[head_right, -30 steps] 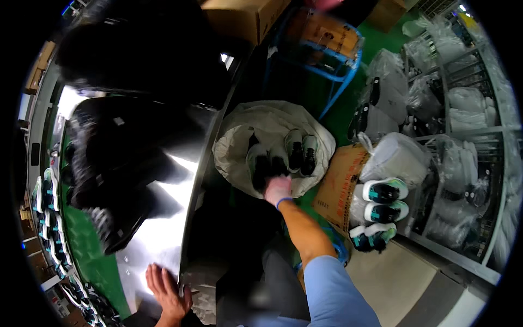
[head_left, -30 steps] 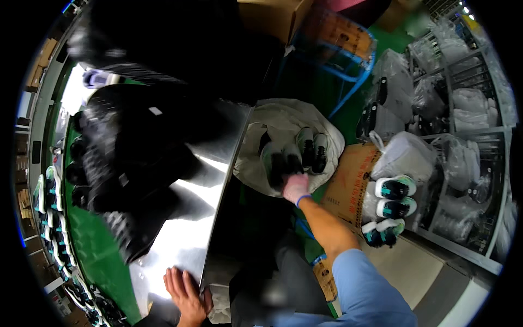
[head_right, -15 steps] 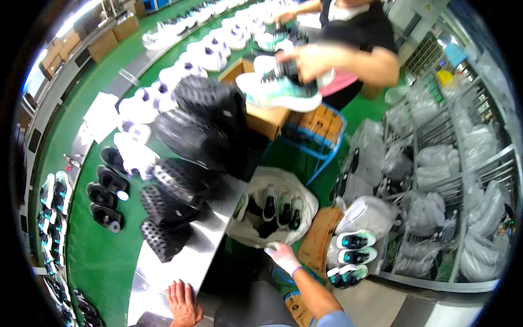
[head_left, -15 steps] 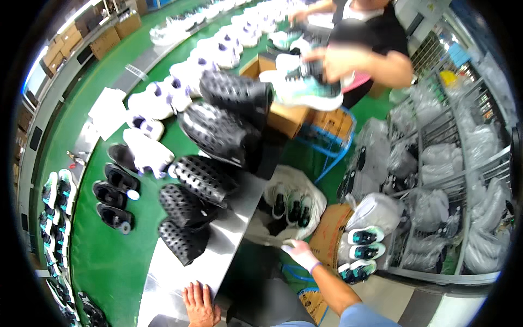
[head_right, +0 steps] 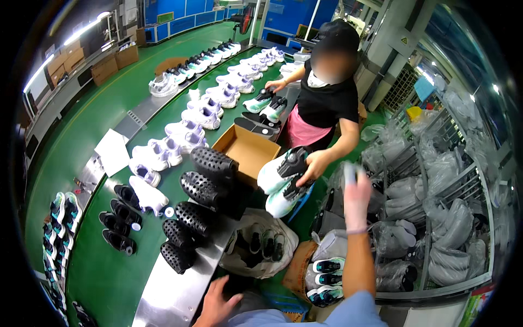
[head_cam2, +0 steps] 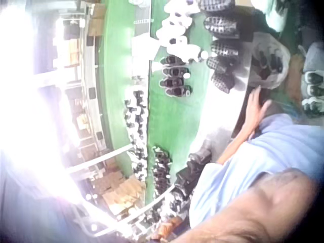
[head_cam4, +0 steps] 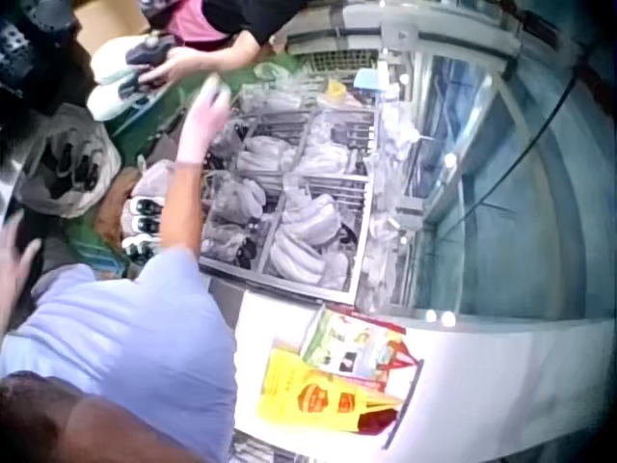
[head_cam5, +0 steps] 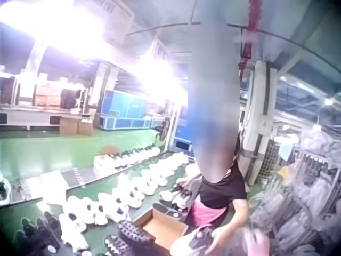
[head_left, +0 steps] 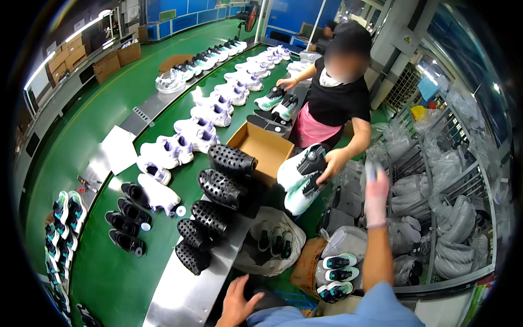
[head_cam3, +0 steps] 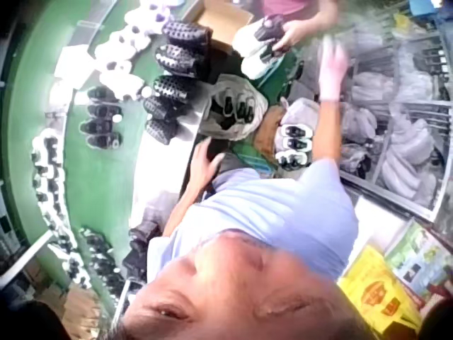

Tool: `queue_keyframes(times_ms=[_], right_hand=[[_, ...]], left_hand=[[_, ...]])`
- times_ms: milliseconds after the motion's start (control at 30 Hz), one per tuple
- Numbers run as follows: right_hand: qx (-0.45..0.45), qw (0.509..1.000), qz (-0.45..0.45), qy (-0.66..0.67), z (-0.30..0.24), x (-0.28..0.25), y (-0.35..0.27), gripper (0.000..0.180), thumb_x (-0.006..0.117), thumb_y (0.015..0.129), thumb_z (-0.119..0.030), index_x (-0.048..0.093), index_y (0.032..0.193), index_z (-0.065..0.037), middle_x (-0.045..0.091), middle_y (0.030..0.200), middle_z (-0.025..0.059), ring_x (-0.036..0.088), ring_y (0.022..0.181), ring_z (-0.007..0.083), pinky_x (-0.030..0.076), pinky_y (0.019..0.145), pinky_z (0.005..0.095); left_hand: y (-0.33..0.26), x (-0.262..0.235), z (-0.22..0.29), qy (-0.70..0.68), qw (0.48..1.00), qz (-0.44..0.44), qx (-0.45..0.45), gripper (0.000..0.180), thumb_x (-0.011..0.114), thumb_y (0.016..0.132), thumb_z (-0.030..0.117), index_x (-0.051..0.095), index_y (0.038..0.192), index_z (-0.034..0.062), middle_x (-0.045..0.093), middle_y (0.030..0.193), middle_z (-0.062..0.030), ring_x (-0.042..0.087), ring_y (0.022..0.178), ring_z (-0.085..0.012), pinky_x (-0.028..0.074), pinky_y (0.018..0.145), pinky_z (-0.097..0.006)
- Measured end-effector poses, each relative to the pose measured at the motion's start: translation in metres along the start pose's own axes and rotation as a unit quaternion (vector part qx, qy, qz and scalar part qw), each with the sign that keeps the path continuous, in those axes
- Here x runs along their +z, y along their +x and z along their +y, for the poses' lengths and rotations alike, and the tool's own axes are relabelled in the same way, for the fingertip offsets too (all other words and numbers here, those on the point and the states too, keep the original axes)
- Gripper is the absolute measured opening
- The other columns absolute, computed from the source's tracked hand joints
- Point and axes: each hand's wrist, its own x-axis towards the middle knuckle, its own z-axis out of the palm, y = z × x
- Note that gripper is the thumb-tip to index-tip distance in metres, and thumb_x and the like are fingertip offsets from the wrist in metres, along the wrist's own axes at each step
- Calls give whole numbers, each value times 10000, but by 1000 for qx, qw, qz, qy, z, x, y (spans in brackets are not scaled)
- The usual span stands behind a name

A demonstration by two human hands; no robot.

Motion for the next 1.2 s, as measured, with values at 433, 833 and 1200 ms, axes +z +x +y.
queue_keyframes(times_ms=[433, 833, 1200], right_hand=[[366, 634, -225, 643, 107, 136, -96, 756, 652, 950, -611, 501, 1506, -121, 585, 1462, 42, 559, 1318, 265, 409, 1145, 465], [403, 752, -354, 382, 180, -71, -237, 400, 586, 1033, -379, 685, 1237, -49, 698, 1123, 23, 643, 985, 132, 519, 875, 290], [105, 415, -881, 201, -94, 107, -305, 680, 661, 981, -568, 625, 1361, -5, 708, 1208, 62, 630, 1076, 129, 516, 957, 316]], left_hand=[[362, 35, 179, 105, 989, 7, 105, 540, 543, 1023, 490, 588, 1439, 148, 649, 1282, -275, 615, 1177, -487, 477, 1023, -546], [106, 48, 147, -20, 983, -175, 52, 730, 805, 856, 535, 480, 1208, -16, 660, 1052, -281, 677, 962, -459, 541, 815, -510], [-193, -81, -5, -435, 878, 99, -173, 594, 812, 898, 183, 513, 1370, -16, 690, 1189, -152, 707, 1006, -218, 604, 893, -380]])
